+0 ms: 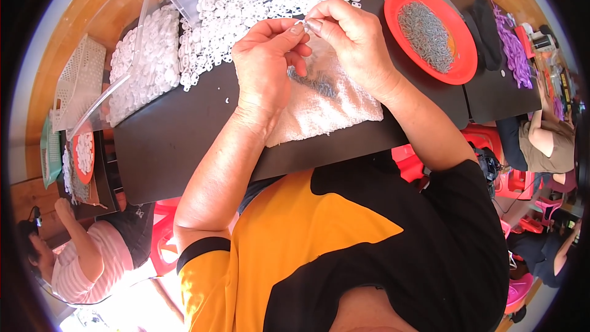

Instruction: Assembling small white plastic components with tiny metal parts at a workbench.

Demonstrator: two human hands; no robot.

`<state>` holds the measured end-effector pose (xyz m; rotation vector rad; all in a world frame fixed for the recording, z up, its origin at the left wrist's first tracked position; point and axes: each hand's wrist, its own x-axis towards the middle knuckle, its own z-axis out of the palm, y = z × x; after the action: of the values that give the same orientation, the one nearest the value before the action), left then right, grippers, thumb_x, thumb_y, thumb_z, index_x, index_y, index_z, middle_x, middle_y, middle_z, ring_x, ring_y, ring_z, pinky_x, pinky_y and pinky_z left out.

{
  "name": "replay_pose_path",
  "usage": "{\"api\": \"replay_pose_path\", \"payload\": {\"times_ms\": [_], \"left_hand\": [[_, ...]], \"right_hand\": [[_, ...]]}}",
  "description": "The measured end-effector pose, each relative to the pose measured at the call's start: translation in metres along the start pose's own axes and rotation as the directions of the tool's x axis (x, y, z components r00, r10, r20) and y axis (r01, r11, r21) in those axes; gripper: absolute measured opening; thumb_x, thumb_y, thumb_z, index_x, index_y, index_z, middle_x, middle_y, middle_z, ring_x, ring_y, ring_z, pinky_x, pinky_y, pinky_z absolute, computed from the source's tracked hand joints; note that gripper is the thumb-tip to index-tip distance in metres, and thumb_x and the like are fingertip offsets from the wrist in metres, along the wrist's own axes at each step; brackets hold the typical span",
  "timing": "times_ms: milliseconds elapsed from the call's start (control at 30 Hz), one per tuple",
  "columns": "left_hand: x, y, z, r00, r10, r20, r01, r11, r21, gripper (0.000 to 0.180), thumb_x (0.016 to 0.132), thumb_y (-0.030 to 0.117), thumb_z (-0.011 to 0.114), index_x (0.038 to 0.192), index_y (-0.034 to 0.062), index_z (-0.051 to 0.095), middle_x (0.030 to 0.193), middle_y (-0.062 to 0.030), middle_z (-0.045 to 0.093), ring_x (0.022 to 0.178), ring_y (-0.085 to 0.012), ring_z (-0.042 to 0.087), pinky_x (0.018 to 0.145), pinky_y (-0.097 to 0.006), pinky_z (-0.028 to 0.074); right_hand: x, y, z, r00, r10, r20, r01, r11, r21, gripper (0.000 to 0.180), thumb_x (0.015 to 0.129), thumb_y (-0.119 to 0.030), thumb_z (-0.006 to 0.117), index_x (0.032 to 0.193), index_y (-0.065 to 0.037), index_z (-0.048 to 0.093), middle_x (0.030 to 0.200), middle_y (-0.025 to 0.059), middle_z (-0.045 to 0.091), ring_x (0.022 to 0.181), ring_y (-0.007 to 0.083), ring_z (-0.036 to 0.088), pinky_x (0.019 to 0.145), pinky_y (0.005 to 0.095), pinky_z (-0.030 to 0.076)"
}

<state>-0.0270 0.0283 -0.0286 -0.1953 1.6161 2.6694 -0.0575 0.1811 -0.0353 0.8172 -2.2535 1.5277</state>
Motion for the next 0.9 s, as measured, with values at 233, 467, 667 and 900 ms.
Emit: {"api": "replay_pose_path", "payload": {"times_ms": [233,467,667,900], "left_hand": [[-0.001,0.001,0.001,1.000,0.027,-0.009,-0.027,0.999,0.022,0.010,0.089,0.004,0.063,0.094,-0.0049,0.061,0.079,-0.0113,0.065,0.059,-0.0140,0.059,0.047,-0.026,0.045],[-0.002,0.000,0.002,0.999,0.039,-0.006,-0.039,0.999,0.032,0.010,0.089,0.005,0.065,0.092,-0.0041,0.062,0.075,-0.0097,0.065,0.057,-0.0127,0.057,0.047,-0.025,0.044],[-0.008,-0.003,0.003,0.994,0.092,-0.054,-0.086,0.990,0.115,0.006,0.088,0.002,0.064,0.090,-0.0041,0.062,0.072,-0.0082,0.063,0.053,-0.0105,0.055,0.045,-0.023,0.042],[-0.003,-0.004,0.002,0.993,0.093,-0.068,-0.086,0.991,0.100,0.005,0.088,0.000,0.062,0.088,-0.0044,0.061,0.075,-0.0105,0.065,0.054,-0.0113,0.055,0.044,-0.024,0.042]], "right_hand": [[0.002,0.002,0.000,0.993,-0.084,-0.079,0.085,0.996,0.010,0.007,0.087,0.002,0.059,0.093,-0.001,0.060,0.081,0.0100,0.066,0.071,0.0205,0.064,0.065,0.0299,0.050],[0.001,0.002,0.001,0.993,-0.107,-0.054,0.105,0.994,-0.041,0.007,0.085,0.002,0.060,0.091,-0.001,0.060,0.081,0.0104,0.066,0.073,0.0236,0.066,0.065,0.0318,0.051],[-0.002,-0.002,0.008,0.994,-0.099,-0.050,0.096,0.993,-0.063,0.008,0.084,0.003,0.058,0.089,-0.002,0.060,0.078,0.0106,0.066,0.069,0.0238,0.065,0.062,0.0323,0.051],[-0.002,-0.001,0.012,0.998,-0.043,-0.051,0.043,0.999,-0.006,0.010,0.082,0.004,0.056,0.089,-0.002,0.061,0.078,0.0110,0.065,0.068,0.0243,0.065,0.062,0.0329,0.050]]}}
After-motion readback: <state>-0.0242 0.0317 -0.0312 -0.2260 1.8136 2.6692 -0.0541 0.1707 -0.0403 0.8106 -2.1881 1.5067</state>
